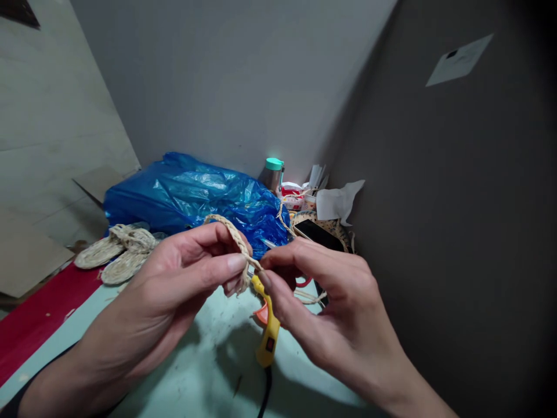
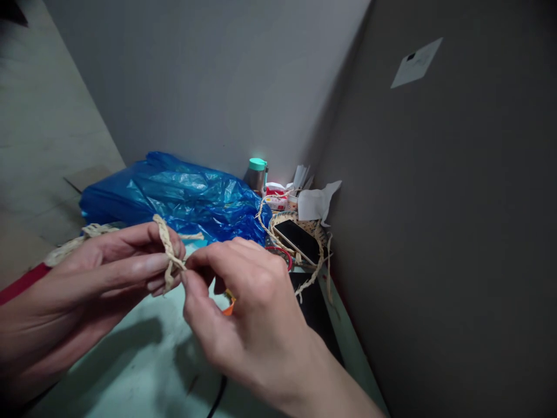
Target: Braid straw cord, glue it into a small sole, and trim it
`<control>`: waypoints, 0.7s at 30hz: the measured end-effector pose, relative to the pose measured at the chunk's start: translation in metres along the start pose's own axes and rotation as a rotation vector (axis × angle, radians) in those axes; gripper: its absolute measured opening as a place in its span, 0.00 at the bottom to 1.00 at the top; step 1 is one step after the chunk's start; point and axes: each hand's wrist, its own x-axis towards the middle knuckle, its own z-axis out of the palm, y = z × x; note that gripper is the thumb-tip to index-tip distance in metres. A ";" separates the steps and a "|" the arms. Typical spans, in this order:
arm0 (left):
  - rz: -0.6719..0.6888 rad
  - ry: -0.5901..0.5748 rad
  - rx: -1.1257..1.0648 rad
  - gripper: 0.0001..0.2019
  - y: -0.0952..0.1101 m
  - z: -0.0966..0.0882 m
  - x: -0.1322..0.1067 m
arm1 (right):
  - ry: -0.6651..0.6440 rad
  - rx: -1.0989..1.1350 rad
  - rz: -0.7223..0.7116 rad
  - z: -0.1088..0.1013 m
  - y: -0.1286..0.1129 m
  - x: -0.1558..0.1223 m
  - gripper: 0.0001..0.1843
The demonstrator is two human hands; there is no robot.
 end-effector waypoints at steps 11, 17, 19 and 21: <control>-0.040 0.019 -0.154 0.04 0.000 0.003 -0.007 | -0.118 0.385 0.285 -0.011 -0.001 0.001 0.09; -0.026 0.042 -0.086 0.05 0.002 0.004 -0.006 | -0.173 0.536 0.324 -0.013 0.002 0.000 0.09; -0.039 0.048 -0.105 0.04 0.003 0.005 -0.005 | -0.198 0.560 0.342 -0.013 0.003 0.000 0.09; -0.048 0.046 -0.138 0.03 0.003 0.006 -0.005 | -0.211 0.555 0.341 -0.013 0.003 0.000 0.09</control>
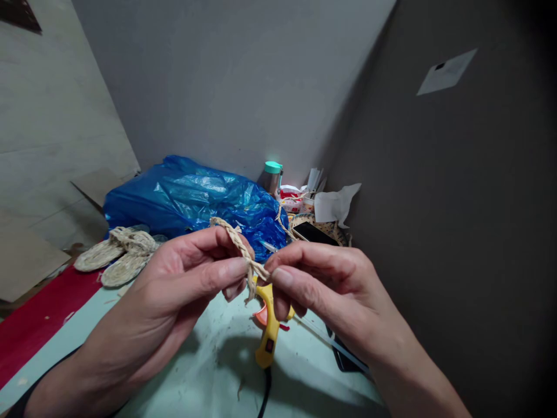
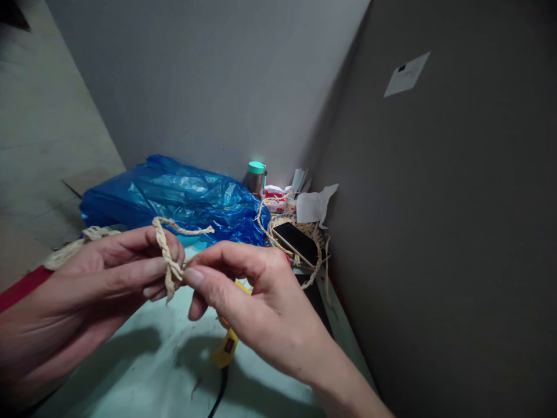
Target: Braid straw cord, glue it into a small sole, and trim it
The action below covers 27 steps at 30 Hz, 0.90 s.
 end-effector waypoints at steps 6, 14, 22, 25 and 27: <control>-0.004 -0.039 -0.071 0.04 -0.003 -0.002 -0.004 | 0.053 -0.228 -0.160 0.004 -0.001 0.000 0.06; 0.039 -0.075 -0.032 0.02 -0.004 -0.004 -0.001 | 0.245 -0.780 -0.546 0.013 0.007 -0.002 0.05; 0.154 0.044 -0.020 0.03 -0.007 0.002 0.000 | 0.259 -0.978 -0.660 0.017 0.013 0.000 0.07; 0.187 0.071 -0.008 0.04 -0.007 0.003 0.000 | 0.235 -0.902 -0.604 0.018 0.011 0.001 0.09; 0.206 0.083 0.004 0.04 -0.007 0.004 0.001 | 0.202 -0.827 -0.557 0.018 0.009 0.001 0.09</control>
